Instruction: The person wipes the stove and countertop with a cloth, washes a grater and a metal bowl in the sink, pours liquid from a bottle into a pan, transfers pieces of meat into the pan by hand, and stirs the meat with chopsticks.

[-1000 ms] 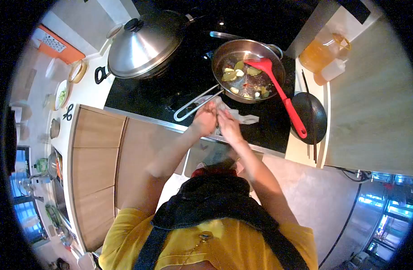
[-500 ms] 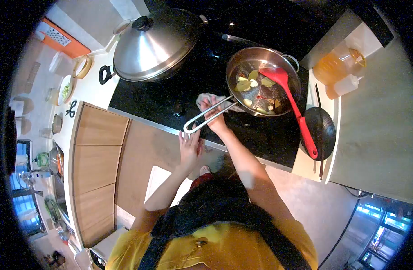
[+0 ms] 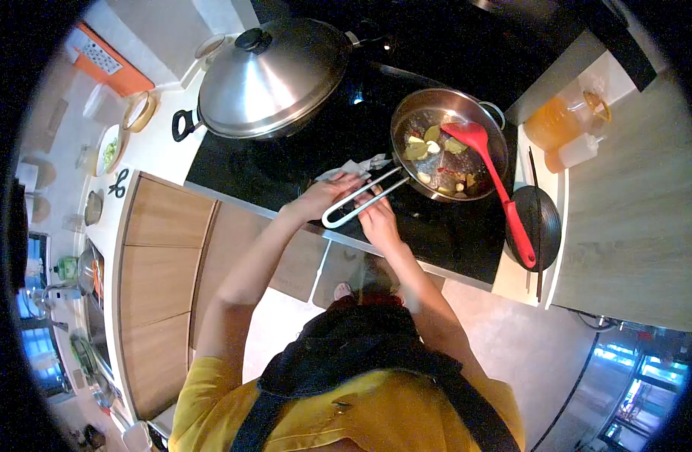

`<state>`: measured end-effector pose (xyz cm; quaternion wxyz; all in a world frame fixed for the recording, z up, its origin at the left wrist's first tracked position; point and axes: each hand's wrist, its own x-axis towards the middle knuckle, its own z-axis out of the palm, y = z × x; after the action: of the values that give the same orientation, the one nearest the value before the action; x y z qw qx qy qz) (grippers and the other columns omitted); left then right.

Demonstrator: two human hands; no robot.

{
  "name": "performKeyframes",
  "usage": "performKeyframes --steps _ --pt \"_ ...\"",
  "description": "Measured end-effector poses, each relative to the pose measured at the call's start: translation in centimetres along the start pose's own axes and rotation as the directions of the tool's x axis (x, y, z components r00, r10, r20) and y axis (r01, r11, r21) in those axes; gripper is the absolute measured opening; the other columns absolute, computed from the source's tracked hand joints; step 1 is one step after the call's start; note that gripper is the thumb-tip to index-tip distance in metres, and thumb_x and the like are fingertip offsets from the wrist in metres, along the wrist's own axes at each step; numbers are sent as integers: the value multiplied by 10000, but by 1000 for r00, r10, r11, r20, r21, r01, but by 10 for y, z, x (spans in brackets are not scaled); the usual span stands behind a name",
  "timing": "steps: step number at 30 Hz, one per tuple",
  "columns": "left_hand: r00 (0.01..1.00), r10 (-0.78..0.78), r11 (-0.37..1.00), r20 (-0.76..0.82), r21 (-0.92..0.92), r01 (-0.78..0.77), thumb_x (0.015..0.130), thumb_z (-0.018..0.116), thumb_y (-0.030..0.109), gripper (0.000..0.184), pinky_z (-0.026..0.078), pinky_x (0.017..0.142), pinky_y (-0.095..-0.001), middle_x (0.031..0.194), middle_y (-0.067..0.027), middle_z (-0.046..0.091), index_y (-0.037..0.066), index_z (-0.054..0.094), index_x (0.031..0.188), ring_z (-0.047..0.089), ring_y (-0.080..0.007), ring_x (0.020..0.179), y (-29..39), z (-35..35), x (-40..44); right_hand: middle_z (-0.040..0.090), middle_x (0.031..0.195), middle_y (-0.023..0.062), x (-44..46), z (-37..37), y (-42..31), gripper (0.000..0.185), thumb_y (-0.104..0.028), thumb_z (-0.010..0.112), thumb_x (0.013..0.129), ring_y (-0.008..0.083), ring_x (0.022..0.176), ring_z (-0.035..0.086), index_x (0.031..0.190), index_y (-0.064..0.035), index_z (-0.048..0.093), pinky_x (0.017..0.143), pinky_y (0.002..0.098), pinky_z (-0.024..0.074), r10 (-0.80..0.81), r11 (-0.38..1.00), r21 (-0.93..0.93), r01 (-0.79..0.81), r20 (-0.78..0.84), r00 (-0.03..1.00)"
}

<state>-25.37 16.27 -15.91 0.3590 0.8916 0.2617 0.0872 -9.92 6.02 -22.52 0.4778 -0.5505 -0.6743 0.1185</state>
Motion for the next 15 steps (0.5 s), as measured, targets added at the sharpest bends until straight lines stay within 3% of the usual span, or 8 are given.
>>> performKeyframes --steps 2,4,6,9,12,15 --pt "970 -62 957 237 288 -9 928 338 323 434 216 1063 -416 1415 -98 249 214 313 1347 210 -355 1297 -34 11 20 584 1075 156 -20 -38 -35 167 -12 570 782 354 1151 445 939 -3 627 962 420 353 46 997 -64 -46 -2 999" --pt "936 -147 933 319 360 24 929 315 333 478 161 1075 -429 1453 -78 131 198 229 1379 119 -314 1330 -36 -1 39 578 1092 155 -49 -65 -42 167 -10 574 777 346 1173 425 935 -1 628 967 419 348 68 976 -205 -68 -5 998" --pt "926 -140 925 350 379 -3 931 292 324 495 107 1083 -432 1468 -59 55 159 196 1388 32 -283 1347 -49 -12 61 551 1135 167 -73 -80 -39 182 -25 562 786 347 1197 395 955 17 613 964 410 357 286 919 -290 -268 19 958" --pt "946 -23 901 324 416 -120 922 317 233 496 120 1082 -423 1465 -65 80 151 176 1390 51 -277 1346 -80 -16 108 519 1170 176 -86 -82 -20 222 -29 542 793 364 1190 392 1007 15 578 989 456 320 235 913 -360 -193 76 969" --pt "987 -24 915 158 402 -42 905 335 174 512 141 1074 -425 1463 -71 84 152 174 1390 77 -279 1341 -100 -12 159 485 1179 182 -78 -78 -23 290 -23 536 787 382 1175 395 1077 -5 526 1008 495 281 236 897 -413 -158 144 961" --pt "992 -60 881 110 474 1 898 348 175 507 119 1075 -422 1468 -28 76 181 210 1385 79 -258 1344 -87 -20 201 426 1222 202 -77 -83 -20 318 -18 511 788 390 1215 331 1106 -10 510 1011 516 264 247 901 -410 -145 210 946"
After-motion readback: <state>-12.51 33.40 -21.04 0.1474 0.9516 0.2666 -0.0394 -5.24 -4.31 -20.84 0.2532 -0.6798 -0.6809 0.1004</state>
